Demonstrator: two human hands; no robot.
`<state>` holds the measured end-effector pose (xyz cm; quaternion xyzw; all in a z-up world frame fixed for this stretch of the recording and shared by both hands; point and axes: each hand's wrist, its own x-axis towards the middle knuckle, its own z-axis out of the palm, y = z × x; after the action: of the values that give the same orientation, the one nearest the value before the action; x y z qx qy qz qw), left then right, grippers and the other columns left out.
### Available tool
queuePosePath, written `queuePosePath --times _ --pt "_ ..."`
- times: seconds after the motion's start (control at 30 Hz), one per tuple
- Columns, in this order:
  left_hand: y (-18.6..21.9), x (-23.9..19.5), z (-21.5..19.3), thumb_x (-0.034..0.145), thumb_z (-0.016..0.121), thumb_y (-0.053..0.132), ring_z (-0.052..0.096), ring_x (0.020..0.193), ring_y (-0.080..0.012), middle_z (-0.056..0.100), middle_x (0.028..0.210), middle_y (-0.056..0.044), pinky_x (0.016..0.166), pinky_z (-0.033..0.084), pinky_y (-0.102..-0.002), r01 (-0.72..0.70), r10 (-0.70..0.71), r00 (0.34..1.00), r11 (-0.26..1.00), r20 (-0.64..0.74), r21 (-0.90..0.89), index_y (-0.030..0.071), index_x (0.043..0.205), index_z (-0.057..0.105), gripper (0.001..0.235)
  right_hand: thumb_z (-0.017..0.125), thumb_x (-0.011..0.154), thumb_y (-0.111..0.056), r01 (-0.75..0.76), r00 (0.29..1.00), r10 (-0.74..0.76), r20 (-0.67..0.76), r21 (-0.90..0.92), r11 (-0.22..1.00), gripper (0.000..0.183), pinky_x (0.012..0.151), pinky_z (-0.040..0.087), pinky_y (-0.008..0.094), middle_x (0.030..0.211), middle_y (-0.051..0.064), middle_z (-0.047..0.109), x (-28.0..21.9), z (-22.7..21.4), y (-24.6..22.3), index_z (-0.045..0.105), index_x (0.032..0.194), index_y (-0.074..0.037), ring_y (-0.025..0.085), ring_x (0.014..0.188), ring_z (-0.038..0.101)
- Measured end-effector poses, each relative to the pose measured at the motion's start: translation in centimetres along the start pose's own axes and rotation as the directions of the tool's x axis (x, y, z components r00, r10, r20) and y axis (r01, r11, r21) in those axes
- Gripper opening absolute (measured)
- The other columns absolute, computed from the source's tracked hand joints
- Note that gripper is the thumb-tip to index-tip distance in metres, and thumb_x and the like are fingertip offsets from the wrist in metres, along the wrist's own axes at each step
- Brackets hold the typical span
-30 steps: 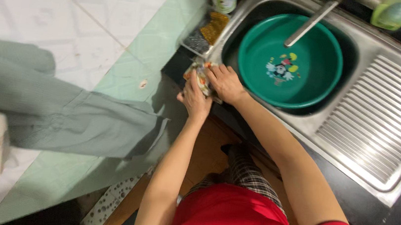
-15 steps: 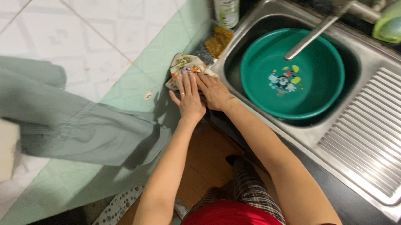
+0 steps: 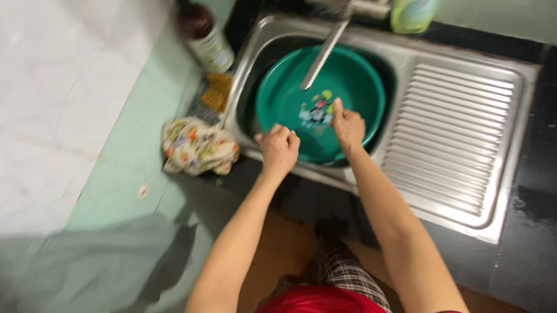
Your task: The person retrieves a yellow melon from the floor, places it on the kitchen counter, and uses a knife to peel the skin off. The person then cuts the melon in half and places the halves into a blue colander.
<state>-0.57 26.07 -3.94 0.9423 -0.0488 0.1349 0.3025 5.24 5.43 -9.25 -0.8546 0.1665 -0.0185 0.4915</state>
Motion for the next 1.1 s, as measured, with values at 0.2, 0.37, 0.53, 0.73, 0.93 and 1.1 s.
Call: queuePosePath --times 0.2,0.37,0.53,0.73,0.93,1.1 --pt "3.8 4.7 10.5 0.102 0.052 0.053 0.062 0.104 -0.0364 0.056 0.122 -0.013 0.082 0.054 -0.055 0.737 -0.452 0.675 0.376 0.583 -0.562 0.021 0.121 0.047 0.037 0.060 0.088 -0.066 -0.428 0.900 0.306 0.312 0.769 0.474 0.092 0.114 0.029 0.058 0.164 0.008 0.032 4.3 0.7 0.7 0.026 0.161 -0.022 0.033 0.147 0.029" --pt "5.4 6.9 11.2 0.093 0.053 0.064 0.051 0.125 -0.0237 0.046 0.154 -0.001 0.106 0.027 -0.070 0.856 -0.463 0.463 0.013 0.756 -0.516 0.034 0.149 0.039 0.065 0.063 0.095 -0.057 -0.549 0.732 0.650 0.205 0.741 0.385 0.080 0.113 0.030 0.058 0.156 0.014 0.034 3.8 1.8 1.7 0.026 0.154 -0.018 0.035 0.141 0.036" --pt "6.0 6.9 11.0 0.099 0.051 0.054 0.057 0.114 -0.0223 0.058 0.137 -0.003 0.094 0.034 -0.055 0.831 -0.340 0.445 -0.188 0.828 -0.524 0.026 0.140 0.050 0.049 0.063 0.095 -0.056 -0.444 0.894 0.378 0.240 0.367 0.818 0.047 0.091 0.040 0.051 0.120 0.013 0.052 2.8 2.8 1.7 0.050 0.118 -0.017 0.034 0.110 0.050" --pt "5.6 8.4 12.9 0.112 0.047 0.041 0.064 0.096 -0.0159 0.068 0.119 -0.003 0.067 0.050 -0.031 0.632 0.176 0.772 -0.324 0.611 -0.704 0.017 0.136 0.060 0.037 0.063 0.095 -0.056 0.333 0.943 -0.332 0.032 -0.146 0.931 0.046 0.065 0.051 0.043 0.077 0.012 0.073 3.8 0.3 -4.6 0.078 0.075 -0.017 0.033 0.074 0.068" --pt "4.1 11.4 15.8 0.112 0.057 0.028 0.057 0.125 -0.0295 0.052 0.140 -0.016 0.102 0.052 -0.041 0.474 0.004 0.872 -0.261 0.490 -0.841 0.003 0.148 0.043 0.046 0.070 0.086 -0.040 0.410 0.909 -0.333 0.249 -0.405 0.817 0.039 0.100 0.037 0.066 0.121 0.011 0.068 3.0 -7.7 -8.1 0.070 0.123 -0.027 0.036 0.126 0.053" --pt "6.4 11.5 13.4 0.098 0.065 0.032 0.049 0.124 -0.0292 0.040 0.144 -0.015 0.094 0.049 -0.045 0.529 -0.090 0.701 0.731 0.707 -0.431 0.011 0.146 0.035 0.060 0.087 0.068 -0.017 0.374 0.908 -0.295 0.298 -0.256 0.892 0.112 0.101 0.035 0.069 0.163 0.036 0.007 1.8 -12.0 -8.9 0.027 0.162 -0.026 0.064 0.138 0.020"
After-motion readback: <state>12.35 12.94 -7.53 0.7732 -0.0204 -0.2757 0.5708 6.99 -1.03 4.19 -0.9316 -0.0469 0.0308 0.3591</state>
